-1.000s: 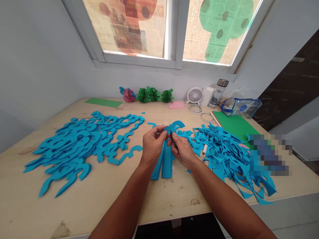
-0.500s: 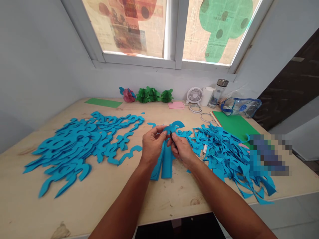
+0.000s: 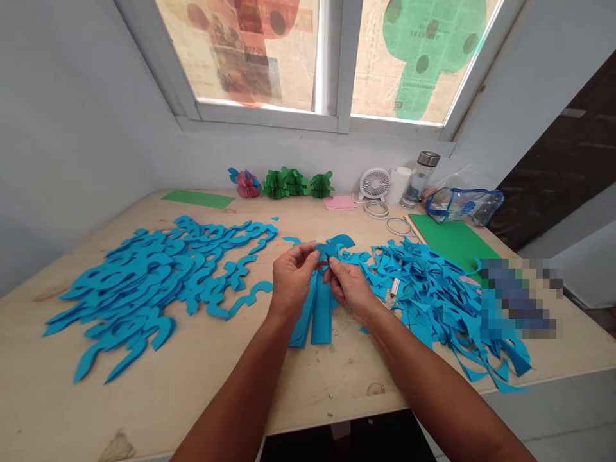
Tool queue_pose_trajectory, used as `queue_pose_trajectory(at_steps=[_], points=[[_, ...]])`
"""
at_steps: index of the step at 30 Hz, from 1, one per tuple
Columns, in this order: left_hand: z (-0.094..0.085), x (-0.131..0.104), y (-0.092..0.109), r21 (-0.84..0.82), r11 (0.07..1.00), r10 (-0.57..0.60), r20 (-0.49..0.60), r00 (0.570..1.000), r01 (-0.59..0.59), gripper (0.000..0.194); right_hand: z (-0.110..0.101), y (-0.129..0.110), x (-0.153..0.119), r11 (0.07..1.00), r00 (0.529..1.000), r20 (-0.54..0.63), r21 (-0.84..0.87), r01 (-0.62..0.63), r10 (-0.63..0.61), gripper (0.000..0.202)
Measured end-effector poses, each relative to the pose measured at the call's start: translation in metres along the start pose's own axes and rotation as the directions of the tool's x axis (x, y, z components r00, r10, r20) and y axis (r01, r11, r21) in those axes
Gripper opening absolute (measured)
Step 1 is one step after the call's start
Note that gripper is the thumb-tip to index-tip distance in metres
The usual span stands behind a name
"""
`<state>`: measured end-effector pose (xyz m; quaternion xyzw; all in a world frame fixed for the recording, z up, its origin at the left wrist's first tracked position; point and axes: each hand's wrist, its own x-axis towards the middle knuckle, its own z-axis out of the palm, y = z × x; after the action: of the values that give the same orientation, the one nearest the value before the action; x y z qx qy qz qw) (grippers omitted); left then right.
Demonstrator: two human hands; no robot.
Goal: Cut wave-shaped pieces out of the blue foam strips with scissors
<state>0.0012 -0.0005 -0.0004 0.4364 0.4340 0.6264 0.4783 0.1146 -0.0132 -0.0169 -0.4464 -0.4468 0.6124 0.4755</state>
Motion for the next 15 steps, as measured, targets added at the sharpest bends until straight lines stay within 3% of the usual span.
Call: queue_pose_trajectory(at_steps=[15], points=[[-0.0052, 0.0048, 0.0007, 0.111, 0.993, 0.047, 0.009, 0.999, -0.048, 0.012, -0.0053, 0.0024, 0.0045, 0.995, 1.000, 0.006, -0.097, 0.010, -0.009, 0.056]])
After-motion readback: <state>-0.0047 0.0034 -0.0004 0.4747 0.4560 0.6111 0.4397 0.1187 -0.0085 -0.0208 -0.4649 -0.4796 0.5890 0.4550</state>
